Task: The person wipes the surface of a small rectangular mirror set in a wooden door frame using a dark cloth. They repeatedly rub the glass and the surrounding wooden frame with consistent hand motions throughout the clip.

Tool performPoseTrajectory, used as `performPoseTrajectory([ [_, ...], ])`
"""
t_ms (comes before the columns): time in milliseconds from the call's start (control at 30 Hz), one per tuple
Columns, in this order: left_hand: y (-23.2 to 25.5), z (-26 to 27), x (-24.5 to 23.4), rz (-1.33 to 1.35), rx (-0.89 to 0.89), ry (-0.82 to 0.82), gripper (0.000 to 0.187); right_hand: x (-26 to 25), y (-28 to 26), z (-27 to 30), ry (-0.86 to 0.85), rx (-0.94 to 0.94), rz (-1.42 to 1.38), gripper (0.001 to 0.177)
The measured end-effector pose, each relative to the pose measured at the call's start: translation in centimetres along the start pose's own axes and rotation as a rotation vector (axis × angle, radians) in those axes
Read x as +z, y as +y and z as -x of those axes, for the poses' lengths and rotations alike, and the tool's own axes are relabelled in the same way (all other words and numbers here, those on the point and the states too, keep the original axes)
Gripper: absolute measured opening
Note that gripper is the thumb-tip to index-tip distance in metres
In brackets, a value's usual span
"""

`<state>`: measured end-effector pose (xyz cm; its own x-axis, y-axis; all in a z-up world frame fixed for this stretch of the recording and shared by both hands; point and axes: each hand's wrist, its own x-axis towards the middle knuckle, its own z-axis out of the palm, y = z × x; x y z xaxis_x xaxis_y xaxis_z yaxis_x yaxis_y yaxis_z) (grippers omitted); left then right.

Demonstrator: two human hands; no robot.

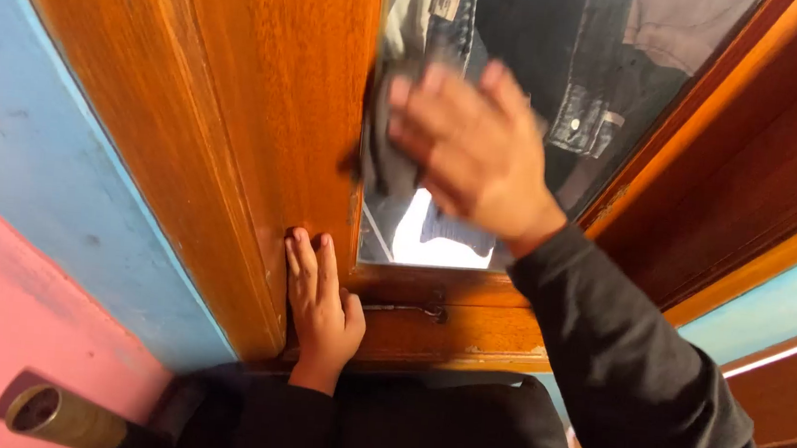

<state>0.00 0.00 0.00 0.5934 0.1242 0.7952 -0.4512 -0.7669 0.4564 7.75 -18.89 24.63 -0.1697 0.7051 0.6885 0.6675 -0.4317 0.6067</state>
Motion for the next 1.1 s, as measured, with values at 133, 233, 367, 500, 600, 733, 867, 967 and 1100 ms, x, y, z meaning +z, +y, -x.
performPoseTrajectory([
  [133, 0.0, -0.2, 0.0, 0.005, 0.017, 0.023, 0.082, -2.0, -1.1, -2.7, 0.010, 0.117, 0.030, 0.035],
  [233, 0.2, -0.3, -0.1, 0.003, 0.010, 0.012, 0.084, 0.7, -3.3, 0.7, -0.074, 0.187, 0.055, 0.038],
  [367, 0.1, -0.6, 0.2, 0.049, 0.047, 0.088, 0.093, 3.8, -7.7, 7.2, -0.056, 0.044, -0.096, 0.032],
  [500, 0.1, -0.4, 0.1, 0.024, 0.042, 0.084, 0.092, 2.8, -9.5, 9.9, -0.072, -0.004, -0.207, 0.025],
  [600, 0.0, -0.5, 0.2, 0.016, 0.035, 0.086, 0.090, 2.5, -6.6, 9.1, -0.098, 0.033, -0.049, 0.036],
  [733, 0.1, -0.7, 0.3, -0.009, 0.059, 0.099, 0.085, -0.5, -2.0, 5.7, -0.136, 0.215, 0.157, 0.057],
  [867, -0.2, -0.7, 0.4, -0.002, 0.071, 0.105, 0.090, -2.0, -1.7, 5.1, 0.002, 0.563, 0.329, 0.068],
  [967, -0.2, -0.6, 0.6, -0.008, 0.071, 0.132, 0.091, -1.7, -4.3, 6.3, 0.015, 0.709, 0.384, 0.072],
  [1100, -0.3, -0.6, 0.6, 0.002, 0.067, 0.127, 0.093, -0.5, -9.6, 12.2, -0.185, 0.735, 0.419, 0.086],
])
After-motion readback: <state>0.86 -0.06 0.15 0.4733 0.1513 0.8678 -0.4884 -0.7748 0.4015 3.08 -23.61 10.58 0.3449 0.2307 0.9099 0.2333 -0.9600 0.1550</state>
